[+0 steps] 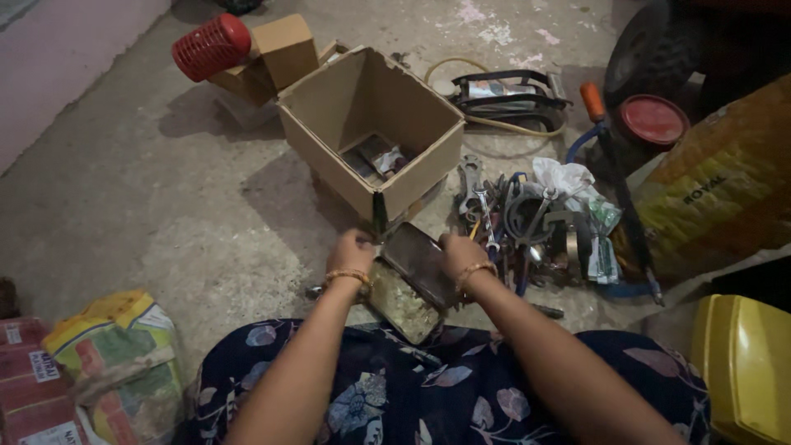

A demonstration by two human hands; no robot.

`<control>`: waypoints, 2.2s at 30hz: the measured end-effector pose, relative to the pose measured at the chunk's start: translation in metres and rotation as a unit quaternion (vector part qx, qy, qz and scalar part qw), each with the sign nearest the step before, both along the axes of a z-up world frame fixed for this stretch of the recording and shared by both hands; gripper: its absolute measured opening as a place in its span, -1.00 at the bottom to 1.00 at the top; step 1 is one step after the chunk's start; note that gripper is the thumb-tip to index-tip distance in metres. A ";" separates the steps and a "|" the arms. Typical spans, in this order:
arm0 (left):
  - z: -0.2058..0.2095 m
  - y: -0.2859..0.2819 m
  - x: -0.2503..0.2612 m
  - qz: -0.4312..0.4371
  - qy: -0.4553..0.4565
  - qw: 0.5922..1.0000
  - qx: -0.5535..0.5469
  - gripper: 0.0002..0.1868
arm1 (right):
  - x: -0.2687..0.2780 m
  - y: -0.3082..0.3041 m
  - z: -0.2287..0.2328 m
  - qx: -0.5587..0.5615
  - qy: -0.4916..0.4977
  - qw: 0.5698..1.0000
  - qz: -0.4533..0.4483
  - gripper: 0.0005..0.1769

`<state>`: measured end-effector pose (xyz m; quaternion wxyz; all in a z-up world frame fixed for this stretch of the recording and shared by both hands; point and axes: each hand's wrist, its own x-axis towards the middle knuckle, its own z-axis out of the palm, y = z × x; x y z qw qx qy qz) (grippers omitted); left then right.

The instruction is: The person empties a cardboard box of tools and miscellaneous items onto the floor, then sorts and places selected items back into the box. They handle pliers, wrenches, a metal file, and small hardware pieces, arranging them on the floor and inside the box.

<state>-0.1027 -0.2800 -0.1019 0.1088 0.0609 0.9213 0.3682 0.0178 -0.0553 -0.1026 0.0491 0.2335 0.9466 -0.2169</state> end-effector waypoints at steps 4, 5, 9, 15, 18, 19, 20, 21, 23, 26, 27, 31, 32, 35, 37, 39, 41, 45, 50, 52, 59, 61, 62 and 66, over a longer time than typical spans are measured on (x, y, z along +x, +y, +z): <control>-0.007 -0.005 -0.017 0.000 0.015 0.998 0.060 -0.57 | 0.010 -0.029 0.082 0.114 0.018 0.993 -0.029 -0.74; -0.006 -0.006 -0.018 0.002 0.023 0.997 0.072 -0.57 | 0.007 -0.030 0.100 0.162 0.061 0.985 -0.021 -0.76; 0.009 -0.008 -0.013 0.021 0.068 0.986 0.148 -0.59 | 0.003 -0.034 0.160 0.160 0.307 0.937 -0.056 -0.51; 0.069 0.011 -0.043 0.139 0.156 0.938 0.277 -0.60 | -0.019 -0.043 0.196 0.179 0.423 0.888 0.020 -0.35; 0.105 0.026 -0.056 0.134 0.201 0.927 0.287 -0.54 | -0.040 -0.048 0.193 0.225 0.418 0.873 0.110 -0.33; 0.116 0.030 -0.056 0.124 0.226 0.925 0.279 -0.51 | -0.046 -0.049 0.190 0.230 0.403 0.876 0.133 -0.31; 0.125 0.032 -0.054 0.111 0.234 0.932 0.253 -0.43 | -0.050 -0.050 0.186 0.212 0.370 0.892 0.146 -0.35; 0.134 0.036 -0.052 0.098 0.242 0.939 0.226 -0.34 | -0.051 -0.053 0.181 0.194 0.337 0.907 0.159 -0.39; 0.148 0.042 -0.043 0.081 0.236 0.954 0.168 -0.21 | -0.046 -0.056 0.171 0.200 0.308 0.914 0.170 -0.46; 0.157 0.049 -0.017 0.071 0.201 0.973 0.092 -0.08 | -0.030 -0.055 0.161 0.234 0.333 0.897 0.174 -0.51; 0.158 0.050 -0.007 0.073 0.190 0.976 0.078 -0.06 | -0.024 -0.053 0.160 0.221 0.345 0.894 0.182 -0.49; 0.166 0.057 0.024 0.055 0.230 0.968 0.088 0.12 | 0.010 -0.039 0.164 0.236 0.332 0.888 0.214 -0.61; 0.170 0.058 0.028 0.062 0.236 0.965 0.097 0.13 | 0.019 -0.037 0.166 0.221 0.293 0.904 0.219 -0.67; 0.179 0.063 0.038 0.081 0.232 0.961 0.130 0.13 | 0.045 -0.030 0.173 0.180 0.205 0.933 0.233 -0.80; 0.183 0.067 0.038 0.093 0.195 0.964 0.157 0.09 | 0.055 -0.025 0.180 0.162 0.192 0.938 0.239 -0.83; 0.186 0.068 0.030 0.097 0.268 0.933 0.219 0.12 | 0.060 -0.022 0.186 0.125 0.209 0.940 0.240 -0.74; 0.185 0.063 0.021 0.088 0.305 0.914 0.252 0.15 | 0.061 -0.022 0.189 0.099 0.209 0.946 0.230 -0.69; 0.186 0.052 0.009 0.053 0.319 0.916 0.236 0.17 | 0.048 -0.021 0.194 0.086 0.181 0.959 0.198 -0.68; 0.178 0.053 0.026 0.057 0.144 0.973 0.172 0.20 | 0.019 -0.016 0.182 0.068 0.053 0.989 0.122 -0.70; 0.175 0.053 0.030 0.025 0.299 0.936 0.187 0.18 | -0.001 -0.014 0.179 0.077 0.057 0.988 0.119 -0.63; 0.164 0.042 0.012 0.014 0.317 0.934 0.163 0.19 | -0.091 0.003 0.146 0.194 -0.070 0.956 0.210 -0.26; 0.165 0.042 0.004 0.005 0.318 0.933 0.167 0.20 | -0.133 0.012 0.126 0.213 -0.047 0.950 0.224 -0.50; 0.164 0.043 0.003 0.005 0.320 0.933 0.166 0.20 | -0.148 0.016 0.114 0.230 -0.022 0.947 0.224 -0.48; 0.167 0.044 0.004 0.006 0.310 0.935 0.172 0.19 | -0.195 0.027 0.083 0.247 0.042 0.945 0.213 -0.37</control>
